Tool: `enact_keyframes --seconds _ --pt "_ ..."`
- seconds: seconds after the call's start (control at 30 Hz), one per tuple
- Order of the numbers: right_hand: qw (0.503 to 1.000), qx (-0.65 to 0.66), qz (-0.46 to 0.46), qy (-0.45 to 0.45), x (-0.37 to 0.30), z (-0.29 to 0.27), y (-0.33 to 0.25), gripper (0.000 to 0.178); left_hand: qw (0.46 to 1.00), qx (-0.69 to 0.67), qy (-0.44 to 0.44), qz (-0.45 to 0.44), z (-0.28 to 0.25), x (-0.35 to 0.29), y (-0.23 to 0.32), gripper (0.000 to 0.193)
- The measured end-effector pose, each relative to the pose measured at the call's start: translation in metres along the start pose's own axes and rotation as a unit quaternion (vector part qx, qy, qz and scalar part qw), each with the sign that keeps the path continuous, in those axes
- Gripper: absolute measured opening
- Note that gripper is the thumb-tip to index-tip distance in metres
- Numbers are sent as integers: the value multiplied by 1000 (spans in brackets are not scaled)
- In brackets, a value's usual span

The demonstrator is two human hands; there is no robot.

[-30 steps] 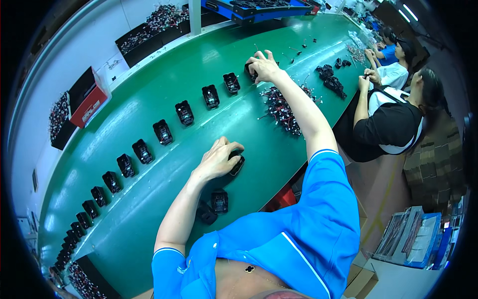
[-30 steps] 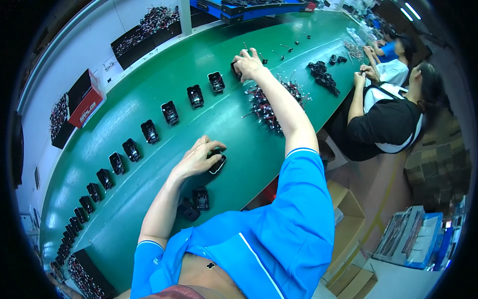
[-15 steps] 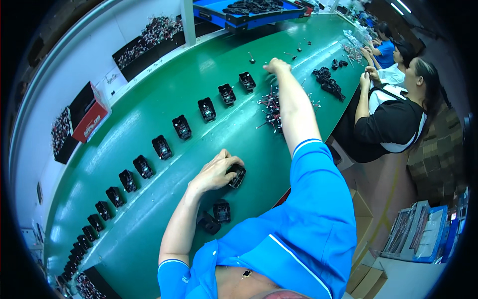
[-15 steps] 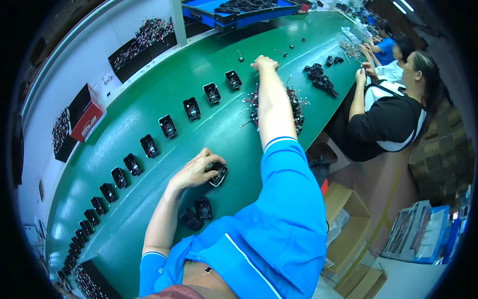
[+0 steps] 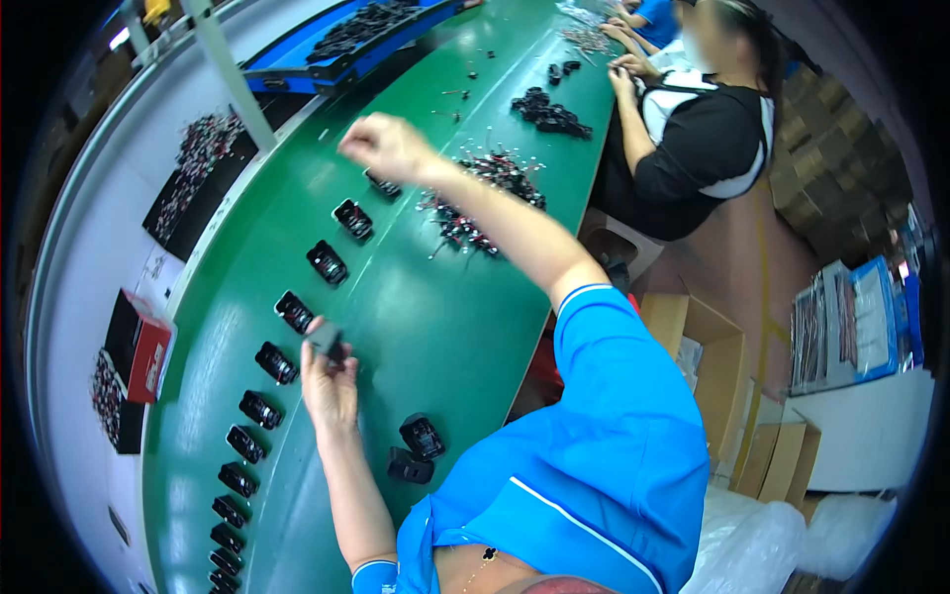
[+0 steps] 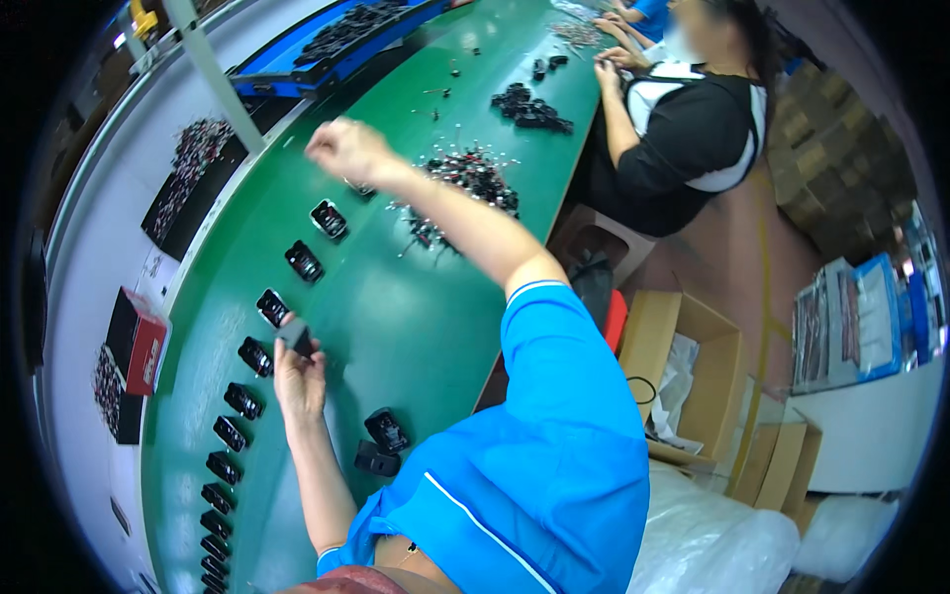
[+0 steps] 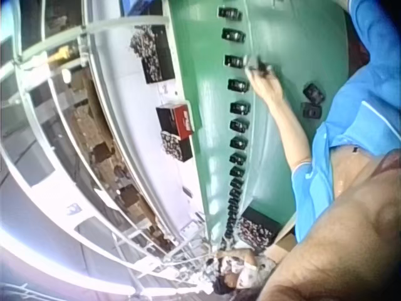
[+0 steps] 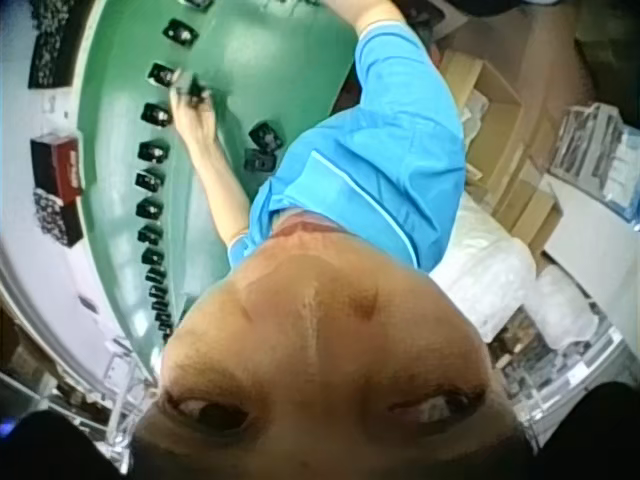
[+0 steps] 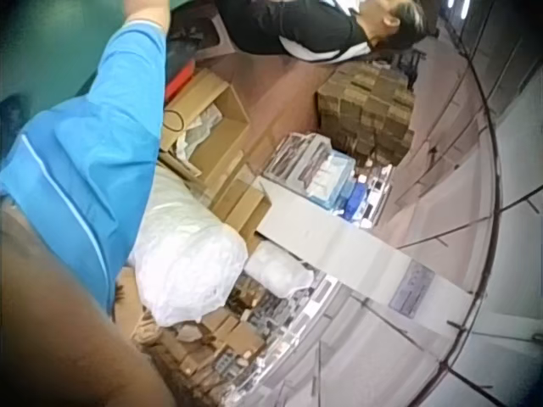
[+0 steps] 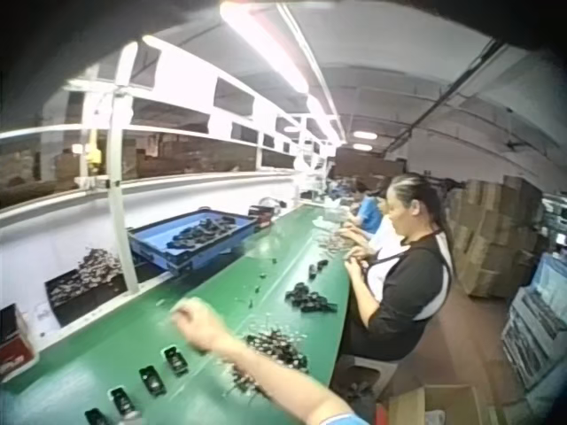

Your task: Assembling small electronic housing components by hand at a manual station on a production line.

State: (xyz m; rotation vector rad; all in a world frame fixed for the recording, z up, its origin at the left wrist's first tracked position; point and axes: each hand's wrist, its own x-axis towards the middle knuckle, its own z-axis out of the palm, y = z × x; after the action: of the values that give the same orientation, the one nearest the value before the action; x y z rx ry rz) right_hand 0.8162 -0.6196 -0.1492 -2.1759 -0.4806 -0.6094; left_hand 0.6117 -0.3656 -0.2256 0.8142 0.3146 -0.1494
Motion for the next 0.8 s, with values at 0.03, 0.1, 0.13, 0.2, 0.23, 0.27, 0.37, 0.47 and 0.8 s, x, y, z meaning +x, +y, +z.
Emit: enact_keyframes --seconds 0.03,0.1,0.13,0.2,0.23,0.27,0.37,0.47,0.8 --pt "990 97 -99 35 -23 5 -29 8 1000 2 -7 -6 5 1 -1 52" --pt "955 279 -93 30 -78 14 -81 7 992 -116 57 -14 18 -1 5 49" --pt "945 312 -94 29 -106 27 -95 10 980 -175 91 -16 24 -2 7 47" --pt "900 436 -4 4 -160 41 -137 9 964 -234 127 -14 28 -6 6 46" --pt "883 469 34 -8 -179 46 -154 9 966 -249 71 -14 28 -11 5 45" --pt "880 474 33 -14 -192 52 -165 9 964 -264 18 -12 26 -17 4 44" --pt "939 331 -82 42 -208 60 -176 11 952 -293 -92 0 17 -25 6 43" --pt "949 284 -134 -21 -203 47 -168 13 934 -325 -149 -18 -1 -27 9 44" --pt "952 174 -248 -32 -192 33 -149 15 959 -268 -92 15 23 -49 15 45"
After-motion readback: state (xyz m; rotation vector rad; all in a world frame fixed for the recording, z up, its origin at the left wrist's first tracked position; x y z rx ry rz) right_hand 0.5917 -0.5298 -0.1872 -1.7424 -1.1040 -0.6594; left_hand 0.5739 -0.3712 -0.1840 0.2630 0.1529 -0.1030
